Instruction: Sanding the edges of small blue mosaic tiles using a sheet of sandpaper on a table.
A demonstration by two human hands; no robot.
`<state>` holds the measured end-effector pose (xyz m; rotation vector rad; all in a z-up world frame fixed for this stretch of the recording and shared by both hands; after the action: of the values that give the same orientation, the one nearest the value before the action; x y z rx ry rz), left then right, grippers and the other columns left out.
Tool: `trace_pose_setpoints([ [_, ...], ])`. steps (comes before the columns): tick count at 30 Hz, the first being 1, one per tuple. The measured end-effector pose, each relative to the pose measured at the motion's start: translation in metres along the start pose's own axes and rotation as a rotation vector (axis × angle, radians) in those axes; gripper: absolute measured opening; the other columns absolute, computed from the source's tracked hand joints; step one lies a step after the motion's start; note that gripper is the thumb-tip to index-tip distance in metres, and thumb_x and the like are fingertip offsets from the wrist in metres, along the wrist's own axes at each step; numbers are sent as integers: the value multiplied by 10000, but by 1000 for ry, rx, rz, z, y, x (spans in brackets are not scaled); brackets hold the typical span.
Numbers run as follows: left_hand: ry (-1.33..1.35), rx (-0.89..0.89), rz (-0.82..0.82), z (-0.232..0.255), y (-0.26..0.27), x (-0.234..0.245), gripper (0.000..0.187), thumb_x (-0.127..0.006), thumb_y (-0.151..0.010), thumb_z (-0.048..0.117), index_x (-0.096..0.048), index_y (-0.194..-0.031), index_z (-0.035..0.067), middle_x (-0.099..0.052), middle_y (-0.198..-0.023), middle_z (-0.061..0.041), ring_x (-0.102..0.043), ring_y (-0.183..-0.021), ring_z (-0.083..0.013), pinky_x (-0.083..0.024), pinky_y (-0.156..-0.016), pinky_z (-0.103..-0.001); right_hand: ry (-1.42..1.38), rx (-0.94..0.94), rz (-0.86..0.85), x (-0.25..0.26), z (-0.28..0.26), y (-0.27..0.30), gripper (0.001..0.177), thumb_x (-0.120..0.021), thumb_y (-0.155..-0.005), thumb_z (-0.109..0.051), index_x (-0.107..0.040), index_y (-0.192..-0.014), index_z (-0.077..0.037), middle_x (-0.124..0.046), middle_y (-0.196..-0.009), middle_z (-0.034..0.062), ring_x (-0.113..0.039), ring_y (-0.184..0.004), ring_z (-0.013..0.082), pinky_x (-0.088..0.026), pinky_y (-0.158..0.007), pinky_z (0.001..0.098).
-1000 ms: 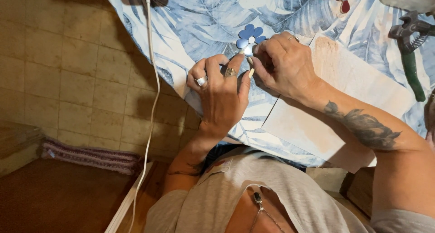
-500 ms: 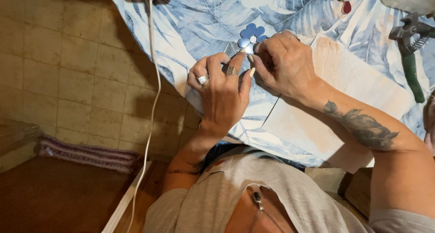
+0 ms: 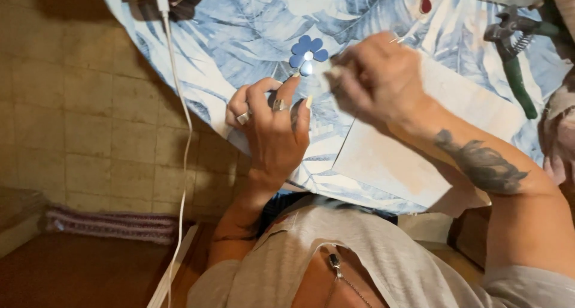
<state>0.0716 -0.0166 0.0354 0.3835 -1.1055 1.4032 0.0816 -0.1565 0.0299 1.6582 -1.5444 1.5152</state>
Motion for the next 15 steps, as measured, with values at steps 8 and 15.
trace_pose_setpoints([
  [8, 66, -50, 86, 3, 2, 4, 226, -488, -819, 208, -667, -874, 81, -440, -1019, -29, -342, -996, -229, -243, -843, -396, 293, -68, 50, 46, 89, 20, 113, -600, -864, -1, -574, -973, -4, -511, -860, 142, -488, -747, 270, -389, -590, 357],
  [15, 49, -2, 95, 4, 3, 2, 168, -538, -773, 191, -661, -854, 110, -484, -1030, -34, -367, -1022, -246, -229, -843, -423, 444, 105, -131, 21, 98, 5, 301, -560, -786, 6, -574, -1083, -43, -483, -833, 136, -451, -754, 266, -342, -590, 358],
])
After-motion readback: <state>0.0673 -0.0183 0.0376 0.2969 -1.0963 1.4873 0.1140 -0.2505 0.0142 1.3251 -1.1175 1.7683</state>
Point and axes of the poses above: each hand's wrist, its own y-axis away from the middle knuckle, its own x-axis out of the back of the hand, z = x × y, the point moved 8 cm from there along -y, towards the middle knuckle
